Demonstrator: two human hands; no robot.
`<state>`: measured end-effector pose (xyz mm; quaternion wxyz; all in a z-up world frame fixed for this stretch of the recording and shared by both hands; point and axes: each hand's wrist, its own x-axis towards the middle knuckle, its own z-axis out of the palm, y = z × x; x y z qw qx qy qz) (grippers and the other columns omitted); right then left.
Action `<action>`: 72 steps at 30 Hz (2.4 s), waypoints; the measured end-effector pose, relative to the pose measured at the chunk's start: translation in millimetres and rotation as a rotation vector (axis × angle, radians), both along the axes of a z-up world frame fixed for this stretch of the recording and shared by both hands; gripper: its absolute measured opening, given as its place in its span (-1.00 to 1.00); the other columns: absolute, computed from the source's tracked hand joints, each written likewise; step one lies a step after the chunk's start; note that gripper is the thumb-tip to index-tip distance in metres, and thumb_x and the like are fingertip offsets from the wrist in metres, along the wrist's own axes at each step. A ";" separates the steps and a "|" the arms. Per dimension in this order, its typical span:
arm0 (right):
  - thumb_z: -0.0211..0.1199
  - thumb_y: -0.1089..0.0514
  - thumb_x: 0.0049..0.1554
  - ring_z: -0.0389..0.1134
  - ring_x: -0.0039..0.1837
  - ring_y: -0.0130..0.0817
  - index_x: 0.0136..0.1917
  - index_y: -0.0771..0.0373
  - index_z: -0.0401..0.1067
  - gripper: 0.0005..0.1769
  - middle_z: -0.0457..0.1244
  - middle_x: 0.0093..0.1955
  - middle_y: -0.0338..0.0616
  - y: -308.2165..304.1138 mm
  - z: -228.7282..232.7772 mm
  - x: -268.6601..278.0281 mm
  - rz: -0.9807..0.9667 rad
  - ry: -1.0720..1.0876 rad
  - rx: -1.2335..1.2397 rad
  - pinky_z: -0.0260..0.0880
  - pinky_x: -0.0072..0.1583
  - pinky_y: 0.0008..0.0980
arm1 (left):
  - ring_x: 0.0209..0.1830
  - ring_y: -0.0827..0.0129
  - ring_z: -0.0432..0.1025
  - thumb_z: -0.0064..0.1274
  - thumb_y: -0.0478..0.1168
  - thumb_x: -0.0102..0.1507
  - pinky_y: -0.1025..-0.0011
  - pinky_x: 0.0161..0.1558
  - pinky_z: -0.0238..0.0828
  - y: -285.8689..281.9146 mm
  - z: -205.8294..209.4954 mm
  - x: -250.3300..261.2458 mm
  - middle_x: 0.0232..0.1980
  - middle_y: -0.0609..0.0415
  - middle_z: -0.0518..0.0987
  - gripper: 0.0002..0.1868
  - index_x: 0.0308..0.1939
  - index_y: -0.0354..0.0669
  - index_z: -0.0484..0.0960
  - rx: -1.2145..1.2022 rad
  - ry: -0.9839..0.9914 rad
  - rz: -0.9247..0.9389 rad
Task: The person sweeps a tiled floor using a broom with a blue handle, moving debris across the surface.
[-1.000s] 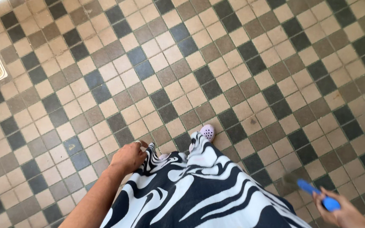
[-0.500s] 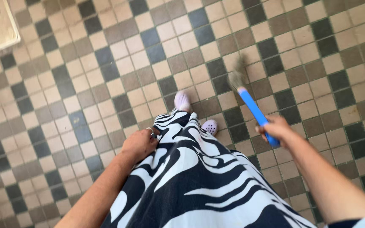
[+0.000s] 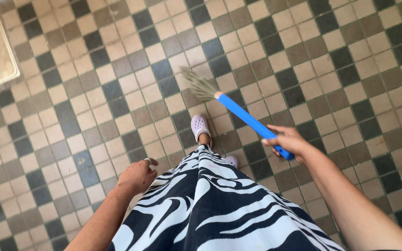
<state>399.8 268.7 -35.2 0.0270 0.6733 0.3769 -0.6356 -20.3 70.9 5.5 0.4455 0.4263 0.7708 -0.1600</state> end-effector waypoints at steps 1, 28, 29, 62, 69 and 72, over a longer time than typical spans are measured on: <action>0.43 0.28 -0.02 0.24 -0.32 -0.43 0.56 0.03 0.21 -0.09 0.36 -0.18 -0.11 0.0 -5.6 8.2 -0.059 0.006 0.011 0.28 -0.33 -0.39 | 0.17 0.11 0.53 -0.07 -0.10 0.24 0.20 0.25 0.41 15.8 2.3 -2.4 0.02 0.01 0.71 -0.51 0.27 0.08 0.56 0.017 -0.011 -0.018; 0.40 0.02 -0.03 0.30 -0.20 -0.48 0.13 0.46 0.37 -0.42 0.33 -0.18 -0.11 -60.1 -69.4 212.0 -1.730 0.222 -0.801 0.45 -0.20 -0.60 | 0.21 0.14 0.51 -0.03 -0.03 0.25 0.22 0.28 0.40 189.8 -35.4 -89.3 0.07 0.04 0.70 -0.53 0.26 0.13 0.56 0.022 -0.002 -0.112; 0.39 0.07 -0.01 0.32 -0.20 -0.46 0.10 0.47 0.36 -0.47 0.32 -0.20 -0.11 -46.6 -71.3 209.1 -1.712 0.345 -0.835 0.45 -0.18 -0.57 | 0.21 0.15 0.51 -0.03 -0.04 0.25 0.22 0.28 0.39 193.1 -34.7 -86.1 0.07 0.04 0.70 -0.53 0.26 0.12 0.55 0.022 0.001 -0.079; 0.36 0.36 0.03 0.29 -0.39 -0.35 -0.12 0.37 0.55 -0.89 0.31 -0.36 -0.05 574.6 -89.2 -54.6 0.637 -0.175 0.165 0.25 -0.34 -0.28 | 0.12 0.00 0.53 -0.02 -0.05 0.22 0.14 0.18 0.44 292.5 -1.1 43.2 0.05 -0.11 0.67 -0.54 0.21 0.07 0.59 -0.006 0.061 0.534; 0.40 0.34 0.01 0.26 -0.34 -0.47 0.31 0.21 0.46 -0.43 0.32 -0.26 -0.18 551.3 -26.7 -236.3 0.698 0.047 0.026 0.28 -0.31 -0.41 | 0.09 0.04 0.56 0.03 -0.06 0.19 0.14 0.14 0.47 290.2 10.2 47.2 -0.01 -0.07 0.70 -0.54 0.19 0.11 0.59 -0.014 0.017 0.686; 0.41 0.33 0.00 0.25 -0.32 -0.49 0.44 0.16 0.39 -0.28 0.33 -0.20 -0.21 538.9 -6.6 -268.1 0.752 0.068 0.020 0.27 -0.32 -0.43 | 0.10 0.01 0.53 -0.04 -0.10 0.24 0.13 0.16 0.43 303.5 10.4 36.2 0.02 -0.11 0.66 -0.59 0.17 0.07 0.63 0.076 0.044 0.669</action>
